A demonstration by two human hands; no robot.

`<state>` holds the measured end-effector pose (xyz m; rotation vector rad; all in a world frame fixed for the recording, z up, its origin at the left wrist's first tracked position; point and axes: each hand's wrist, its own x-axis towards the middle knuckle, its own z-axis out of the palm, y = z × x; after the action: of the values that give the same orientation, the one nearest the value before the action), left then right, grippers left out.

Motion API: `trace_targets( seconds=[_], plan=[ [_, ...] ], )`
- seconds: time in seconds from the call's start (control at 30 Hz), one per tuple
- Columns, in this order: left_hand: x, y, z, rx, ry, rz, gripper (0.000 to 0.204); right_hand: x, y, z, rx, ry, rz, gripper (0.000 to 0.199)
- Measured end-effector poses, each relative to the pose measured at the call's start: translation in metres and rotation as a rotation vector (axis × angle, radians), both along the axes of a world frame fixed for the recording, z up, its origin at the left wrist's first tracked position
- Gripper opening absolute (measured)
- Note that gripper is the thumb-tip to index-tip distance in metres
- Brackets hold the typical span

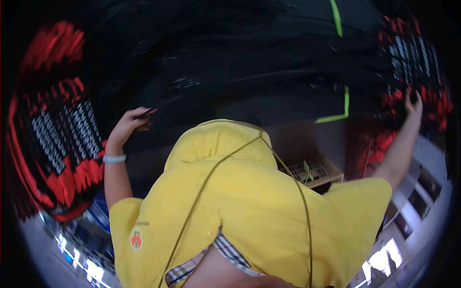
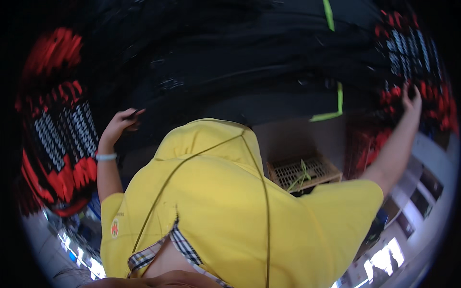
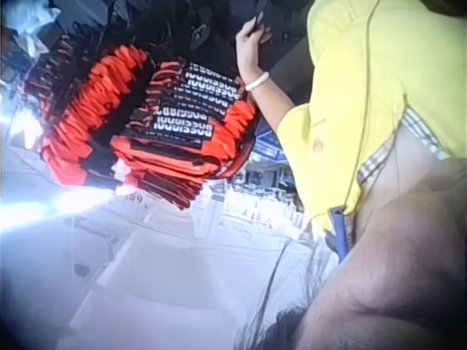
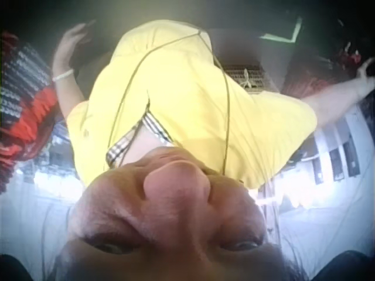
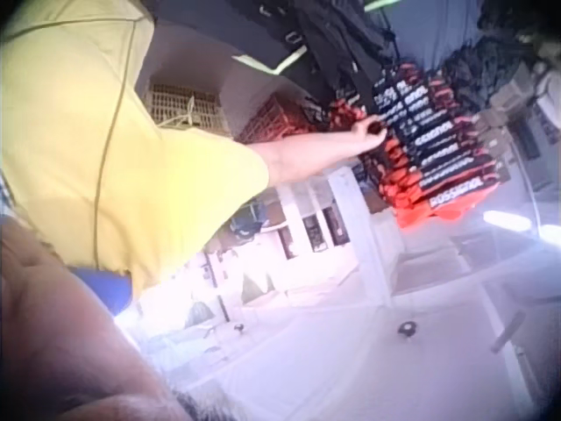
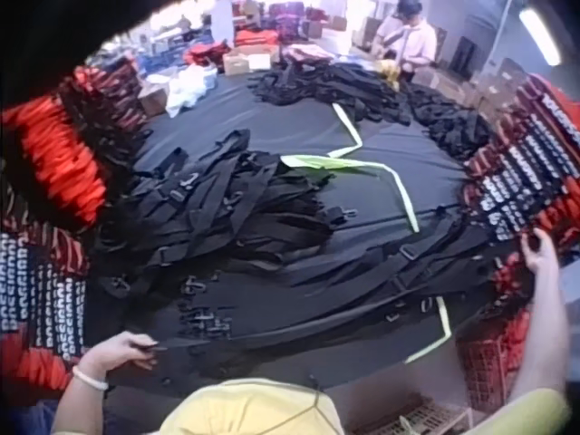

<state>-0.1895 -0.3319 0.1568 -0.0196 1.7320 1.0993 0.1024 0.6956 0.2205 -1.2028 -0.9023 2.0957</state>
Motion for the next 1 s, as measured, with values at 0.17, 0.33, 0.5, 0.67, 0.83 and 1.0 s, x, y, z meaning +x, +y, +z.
trace_targets(
  seconds=[0.17,0.33,0.5,0.67,0.83,1.0],
  plan=[
    [-0.021,0.038,-0.047,0.078,-0.221,-0.07,0.027,-0.098,0.054,0.014,0.413,-0.197,0.053,0.045],
    [-0.011,0.061,-0.022,-0.184,0.066,0.173,0.043,-0.268,-0.101,-0.102,0.801,-0.396,0.383,0.05],
    [0.019,0.021,-0.069,-0.208,0.483,0.584,0.032,-0.385,-0.509,-0.067,0.862,-0.214,1.371,0.032],
    [0.016,0.049,-0.05,-0.137,0.519,0.673,0.021,-0.455,-0.683,-0.124,0.962,-0.104,1.392,0.037],
    [-0.011,0.065,-0.043,0.106,0.271,0.829,0.027,-0.507,-0.727,-0.144,1.267,-0.616,1.293,0.052],
    [-0.048,0.071,-0.077,0.588,-0.035,1.133,0.037,-0.475,-0.712,-0.136,1.154,-0.431,1.143,0.027]
  ],
)
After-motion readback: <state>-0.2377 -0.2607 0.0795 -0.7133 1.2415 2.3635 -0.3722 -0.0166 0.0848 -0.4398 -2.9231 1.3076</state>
